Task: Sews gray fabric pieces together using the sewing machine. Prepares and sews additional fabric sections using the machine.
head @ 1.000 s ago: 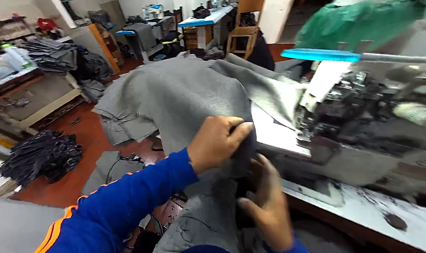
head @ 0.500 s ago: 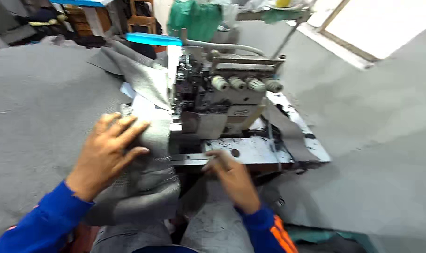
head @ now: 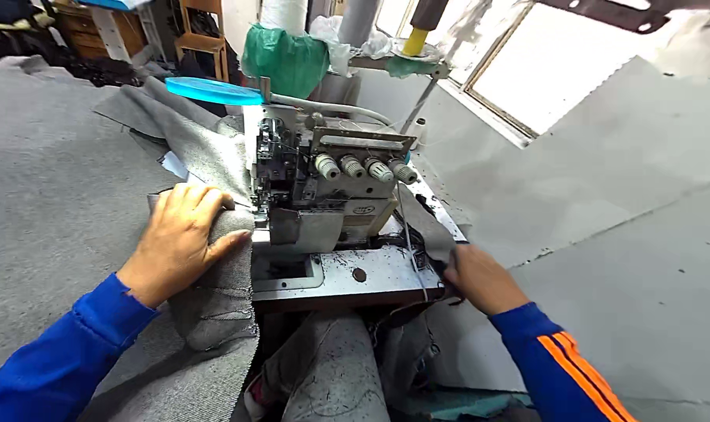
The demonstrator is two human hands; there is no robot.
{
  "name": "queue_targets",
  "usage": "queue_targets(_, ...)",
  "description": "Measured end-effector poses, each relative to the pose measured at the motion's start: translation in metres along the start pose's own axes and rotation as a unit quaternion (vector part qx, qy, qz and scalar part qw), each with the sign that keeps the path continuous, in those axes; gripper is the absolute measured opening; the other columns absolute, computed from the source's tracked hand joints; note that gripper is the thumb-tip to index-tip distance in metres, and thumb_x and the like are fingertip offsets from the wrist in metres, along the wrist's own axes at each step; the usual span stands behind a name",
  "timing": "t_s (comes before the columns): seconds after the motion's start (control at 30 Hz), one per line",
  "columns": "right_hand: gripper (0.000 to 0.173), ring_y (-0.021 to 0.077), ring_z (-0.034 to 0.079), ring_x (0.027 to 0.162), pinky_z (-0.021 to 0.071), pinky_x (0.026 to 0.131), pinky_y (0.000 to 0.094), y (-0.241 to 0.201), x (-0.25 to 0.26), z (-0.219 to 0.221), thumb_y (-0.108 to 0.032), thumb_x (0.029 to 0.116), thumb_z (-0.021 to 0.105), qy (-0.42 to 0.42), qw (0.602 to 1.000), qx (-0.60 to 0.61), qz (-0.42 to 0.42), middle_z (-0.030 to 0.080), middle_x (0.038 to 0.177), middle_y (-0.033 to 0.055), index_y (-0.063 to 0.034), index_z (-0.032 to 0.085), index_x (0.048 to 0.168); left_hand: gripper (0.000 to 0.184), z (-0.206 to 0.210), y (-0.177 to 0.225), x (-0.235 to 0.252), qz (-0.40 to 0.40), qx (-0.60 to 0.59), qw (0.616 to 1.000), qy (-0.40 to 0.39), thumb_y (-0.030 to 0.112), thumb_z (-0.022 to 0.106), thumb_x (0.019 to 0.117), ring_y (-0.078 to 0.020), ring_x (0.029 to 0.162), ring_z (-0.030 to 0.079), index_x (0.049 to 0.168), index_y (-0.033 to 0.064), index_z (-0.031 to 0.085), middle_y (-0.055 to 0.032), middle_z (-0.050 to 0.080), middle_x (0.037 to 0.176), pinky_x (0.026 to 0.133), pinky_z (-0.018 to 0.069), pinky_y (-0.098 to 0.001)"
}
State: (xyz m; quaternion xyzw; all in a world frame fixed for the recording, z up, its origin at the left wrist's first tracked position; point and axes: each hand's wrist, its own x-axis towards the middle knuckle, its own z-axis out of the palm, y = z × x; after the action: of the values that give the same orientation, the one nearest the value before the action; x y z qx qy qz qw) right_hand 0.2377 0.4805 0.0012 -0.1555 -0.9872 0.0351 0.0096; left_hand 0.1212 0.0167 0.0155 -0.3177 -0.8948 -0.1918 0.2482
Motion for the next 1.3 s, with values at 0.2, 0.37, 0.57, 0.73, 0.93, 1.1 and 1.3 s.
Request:
queue_targets(0.2,0.034,0.0581,0.063,0.069,0.0471,0.057,0.0727,-0.022,-0.006,-0.05,-0.008,0.0993,0.058,0.295,0.946,0.039,-0.126,0.063,0.085,0.0356,0.0119,0.052,0.127,0.028,-0.025,-0.002,0.025,0.004,-0.139,0.984,-0.115,0.023,0.08,0.0873,-0.0216,0.08,0.064,0.098,0.0044,0.063,-0.0072,0.063,0.086,0.073,0.0543,-0.0437)
queue_targets(0.37,0.054,0.0068,0.066,0.097,0.0563,0.089,0.0259,-0.119,-0.036,-0.039,-0.014,0.089,0.072,0.363,0.816,0.372,-0.252,0.068,0.108,0.0042,0.0038,0.047,0.133,0.044,-0.047,-0.009,0.02,-0.066,-0.501,0.859,-0.084,-0.011,0.08,0.073,-0.0097,0.073,0.069,0.115,-0.0026,0.067,-0.0056,0.073,0.083,0.07,0.0606,-0.0262)
queue_targets(0.57,0.034,-0.0051,0.068,0.084,0.0593,0.076,0.0164,-0.295,-0.073,-0.008,0.0,0.0895,0.068,0.232,0.654,0.68,-0.237,0.07,0.094,-0.016,-0.0123,0.056,0.119,0.01,-0.072,0.031,0.005,0.05,-0.383,0.922,-0.026,0.002,0.067,0.0944,-0.0067,0.094,0.069,0.091,-0.003,0.076,-0.0078,0.073,0.103,0.085,0.0576,-0.0221)
queue_targets(0.73,0.032,-0.0032,0.07,0.081,0.0599,0.076,0.0152,-0.332,-0.08,-0.003,0.006,0.0891,0.065,0.191,0.58,0.756,-0.236,0.072,0.087,-0.0141,-0.0188,0.055,0.106,0.011,-0.077,0.023,0.001,-0.013,-0.41,0.912,0.005,-0.003,0.079,0.0831,-0.0066,0.084,0.069,0.087,-0.0013,0.068,-0.0074,0.075,0.097,0.075,0.0578,-0.0211)
queue_targets(0.93,0.02,-0.0076,0.06,0.067,0.0517,0.062,0.0134,-0.328,-0.098,0.016,-0.028,0.0971,0.066,0.099,0.68,0.686,-0.239,0.064,0.074,-0.0115,-0.0084,0.067,0.094,0.018,-0.077,0.026,0.005,-0.067,-0.385,0.92,0.037,-0.004,0.082,0.0785,-0.0041,0.066,0.065,0.085,0.0,0.066,-0.0028,0.07,0.075,0.063,0.0559,-0.0188)
queue_targets(1.1,0.017,-0.0077,0.061,0.071,0.052,0.067,0.0166,-0.321,-0.108,0.059,-0.014,0.0946,0.06,-0.11,0.697,0.667,-0.24,0.066,0.074,-0.0078,-0.0052,0.07,0.084,0.015,-0.023,0.015,0.007,-0.063,-0.235,0.969,0.054,0.008,0.082,0.083,-0.0085,0.076,0.069,0.096,0.0056,0.074,-0.0013,0.073,0.083,0.072,0.058,-0.0297)
queue_targets(1.3,0.025,-0.0067,0.063,0.075,0.0529,0.072,0.0165,-0.285,-0.105,0.079,-0.014,0.1008,0.056,-0.127,0.68,0.657,-0.299,0.069,0.077,-0.0024,0.0013,0.071,0.088,0.021,0.002,0.049,-0.027,0.05,0.056,0.99,0.119,0.025,0.065,0.0989,-0.0266,0.1,0.069,0.1,0.0107,0.079,-0.0074,0.075,0.097,0.094,0.0522,-0.0448)
